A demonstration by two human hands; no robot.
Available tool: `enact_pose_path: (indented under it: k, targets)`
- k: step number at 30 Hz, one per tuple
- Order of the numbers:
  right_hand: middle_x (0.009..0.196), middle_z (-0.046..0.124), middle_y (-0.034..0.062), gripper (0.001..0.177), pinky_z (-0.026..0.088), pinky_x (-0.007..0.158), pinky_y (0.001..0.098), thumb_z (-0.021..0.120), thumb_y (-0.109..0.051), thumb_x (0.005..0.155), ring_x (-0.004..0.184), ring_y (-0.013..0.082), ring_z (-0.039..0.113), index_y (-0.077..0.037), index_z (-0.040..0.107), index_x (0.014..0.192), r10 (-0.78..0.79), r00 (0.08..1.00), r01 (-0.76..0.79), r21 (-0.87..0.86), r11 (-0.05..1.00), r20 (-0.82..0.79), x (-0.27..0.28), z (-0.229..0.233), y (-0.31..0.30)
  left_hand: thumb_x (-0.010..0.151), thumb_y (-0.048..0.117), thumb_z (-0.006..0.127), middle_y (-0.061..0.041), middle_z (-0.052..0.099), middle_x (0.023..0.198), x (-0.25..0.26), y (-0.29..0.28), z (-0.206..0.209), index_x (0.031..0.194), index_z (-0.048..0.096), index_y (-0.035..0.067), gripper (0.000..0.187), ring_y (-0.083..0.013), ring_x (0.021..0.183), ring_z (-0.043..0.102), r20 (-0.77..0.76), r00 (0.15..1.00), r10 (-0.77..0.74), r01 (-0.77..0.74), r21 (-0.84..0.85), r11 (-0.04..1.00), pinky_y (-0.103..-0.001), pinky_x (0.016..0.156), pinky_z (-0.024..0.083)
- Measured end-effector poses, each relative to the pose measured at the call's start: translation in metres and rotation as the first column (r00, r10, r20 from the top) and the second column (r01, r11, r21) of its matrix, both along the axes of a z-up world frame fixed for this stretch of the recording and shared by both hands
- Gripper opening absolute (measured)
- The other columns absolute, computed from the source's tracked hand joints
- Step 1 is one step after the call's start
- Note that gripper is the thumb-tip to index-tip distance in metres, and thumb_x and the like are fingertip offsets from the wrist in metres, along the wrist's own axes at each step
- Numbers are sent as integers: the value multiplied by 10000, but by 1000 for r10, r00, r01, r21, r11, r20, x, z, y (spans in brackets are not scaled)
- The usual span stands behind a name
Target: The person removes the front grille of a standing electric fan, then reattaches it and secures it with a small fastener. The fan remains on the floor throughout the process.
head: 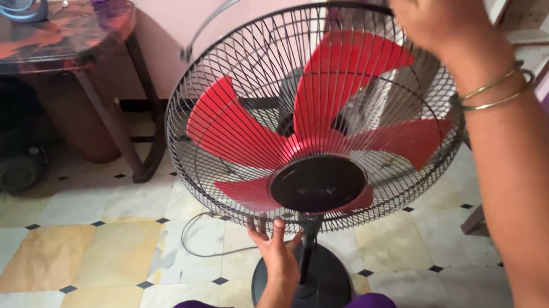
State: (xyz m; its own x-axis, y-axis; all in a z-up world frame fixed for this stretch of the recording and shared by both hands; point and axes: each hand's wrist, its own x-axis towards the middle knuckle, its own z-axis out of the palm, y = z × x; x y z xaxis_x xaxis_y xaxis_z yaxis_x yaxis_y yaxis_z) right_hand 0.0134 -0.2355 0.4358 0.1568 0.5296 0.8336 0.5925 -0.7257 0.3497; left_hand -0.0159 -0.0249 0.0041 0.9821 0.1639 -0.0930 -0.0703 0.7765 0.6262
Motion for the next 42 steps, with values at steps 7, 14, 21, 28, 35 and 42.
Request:
enact_pose_path:
  k: [7, 14, 21, 28, 35, 42]
  targets:
    - [697, 607, 124, 128, 436, 593, 367, 706, -131, 1064, 613, 223, 559, -49, 763, 1143, -89, 959, 109, 62, 992, -269, -33, 9, 38, 710, 413, 827, -76, 187, 1618, 0, 1, 2, 1571, 89, 245, 1146, -361, 1422, 349, -1, 1000, -21, 21, 11, 1000, -621, 946, 571]
    - [865, 687, 67, 114, 479, 685, 343, 743, -104, 1046, 728, 199, 621, -61, 776, 1147, -47, 987, 35, -77, 996, -157, -45, 16, 46, 701, 408, 833, -65, 171, 1622, 1, 0, 1, 1567, 74, 253, 1163, -360, 1438, 331, -29, 999, -20, 20, -5, 1000, -648, 971, 541]
    - [952, 729, 49, 90, 539, 777, 346, 758, -122, 1046, 842, 203, 691, -82, 782, 1123, -113, 989, 103, -100, 990, -98, -44, 14, 48, 703, 396, 839, -56, 167, 1628, 2, -1, -1, 1573, 63, 265, 1174, -355, 1444, 319, -36, 999, -16, 16, -4, 1000, -655, 979, 534]
    - [1033, 738, 87, 144, 535, 804, 337, 709, -100, 1065, 895, 222, 693, -41, 758, 1187, 16, 966, -17, 0, 1000, -259, -40, 9, 33, 689, 412, 845, -53, 175, 1625, 2, -1, -3, 1576, 55, 272, 1196, -367, 1439, 334, -16, 1000, -17, 17, -8, 1000, -672, 989, 514]
    - [1024, 724, 80, 149, 542, 858, 298, 721, -65, 1096, 897, 153, 677, -24, 735, 1238, 132, 916, -118, 62, 991, -378, -30, 6, 21, 698, 394, 845, -62, 159, 1622, 2, -3, 0, 1580, 46, 266, 1196, -371, 1447, 324, -16, 1000, -9, 9, -29, 1000, -669, 988, 519]
    - [1035, 712, 80, 147, 577, 896, 286, 705, -62, 1107, 952, 142, 694, -10, 731, 1243, 168, 903, -144, 90, 985, -395, -38, 9, 26, 710, 378, 838, -60, 154, 1622, 2, -2, -2, 1577, 46, 260, 1180, -374, 1439, 335, -21, 1000, -14, 13, -46, 999, -664, 983, 541]
